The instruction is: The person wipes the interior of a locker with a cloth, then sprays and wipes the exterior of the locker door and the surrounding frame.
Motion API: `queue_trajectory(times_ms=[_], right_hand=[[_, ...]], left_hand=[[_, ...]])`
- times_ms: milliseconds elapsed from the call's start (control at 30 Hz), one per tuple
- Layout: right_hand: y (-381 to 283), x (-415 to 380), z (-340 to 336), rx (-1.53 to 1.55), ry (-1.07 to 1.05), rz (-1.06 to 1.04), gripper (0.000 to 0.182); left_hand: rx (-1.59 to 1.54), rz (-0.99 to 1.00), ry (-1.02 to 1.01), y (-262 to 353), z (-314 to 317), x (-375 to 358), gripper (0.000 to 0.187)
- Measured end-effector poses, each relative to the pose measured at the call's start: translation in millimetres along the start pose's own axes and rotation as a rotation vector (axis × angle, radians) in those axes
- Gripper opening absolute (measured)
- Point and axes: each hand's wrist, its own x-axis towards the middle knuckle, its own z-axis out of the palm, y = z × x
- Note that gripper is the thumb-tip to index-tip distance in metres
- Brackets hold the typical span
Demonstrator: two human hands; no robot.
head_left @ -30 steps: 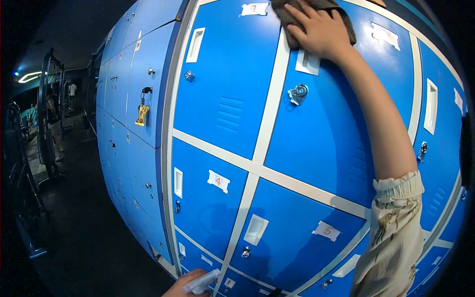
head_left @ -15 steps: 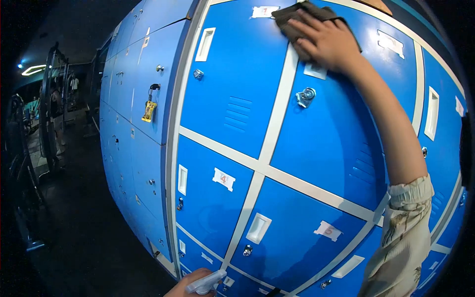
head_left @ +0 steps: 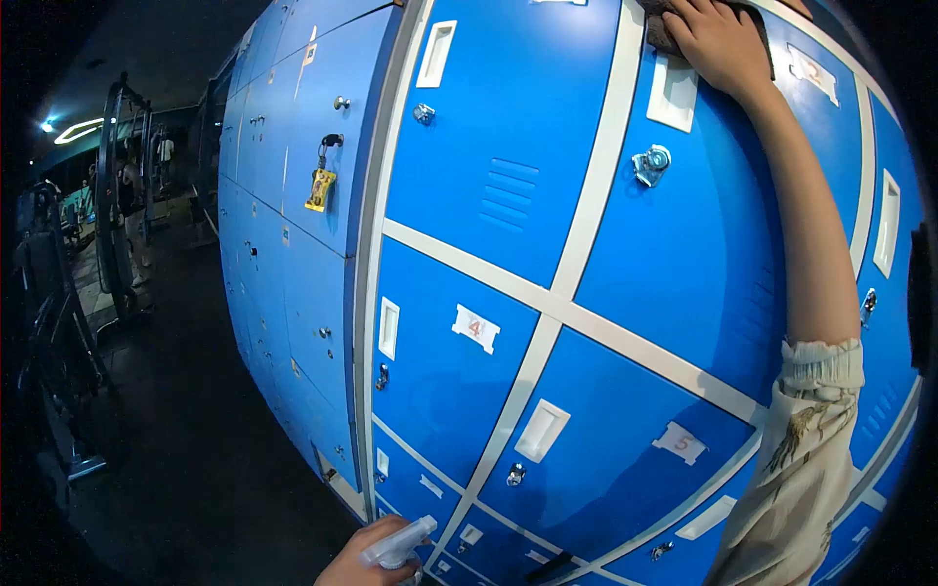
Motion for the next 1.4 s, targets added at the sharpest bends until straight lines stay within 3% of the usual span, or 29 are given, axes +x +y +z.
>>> queue_trajectory(times_ms=[100, 233, 367, 567, 767, 967, 1200, 1333, 1400], right_hand=[[6.9, -22.6, -5.1, -0.002, -0.017, -0.001, 0.052], [-0.9, -87.7, -45.6, 0.037, -0.092, 0.003, 0.054], [-1.7, -172.0, -49.9, 0.019, -0.076, -0.177, 0.056], [-65.4, -290.5, -91.2, 0.390, -0.494, -0.392, 0.064], [-71.9, -248.4, -73.1, 0.432, -0.418, -0.406, 0.062], [-84.8, -202.3, -48.1, 0.262, -0.140, -0.273, 0.059], [-137.9, -276.1, -66.9, 0.399, -0.385, -0.218, 0.063], [-182.3, -379.8, -78.3, 0.510, -0.549, -0.435, 0.064], [-179.5, -380.1, -80.8, 0.593, -0.493, -0.465, 0.064]], left_hand=[[-0.116, -0.322, -0.085, 1.4, -2.1, 3.7, 0.048], [-0.185, -0.219, -0.205, -8.4, -0.2, 14.4, 0.044], [-0.201, -0.139, -0.221, -6.5, 10.2, 28.7, 0.044], [-0.212, -0.152, -0.324, -2.6, 13.7, 42.1, 0.046], [-0.216, -0.151, -0.333, -2.7, 13.8, 46.3, 0.045], [-0.271, -0.154, -0.266, -14.2, 11.1, 38.9, 0.043], [-0.217, -0.095, -0.237, -11.2, 2.9, 34.1, 0.042], [-0.188, -0.031, -0.192, -9.9, -1.7, 31.4, 0.041], [-0.133, -0.005, -0.166, -13.8, -1.0, 28.9, 0.042]])
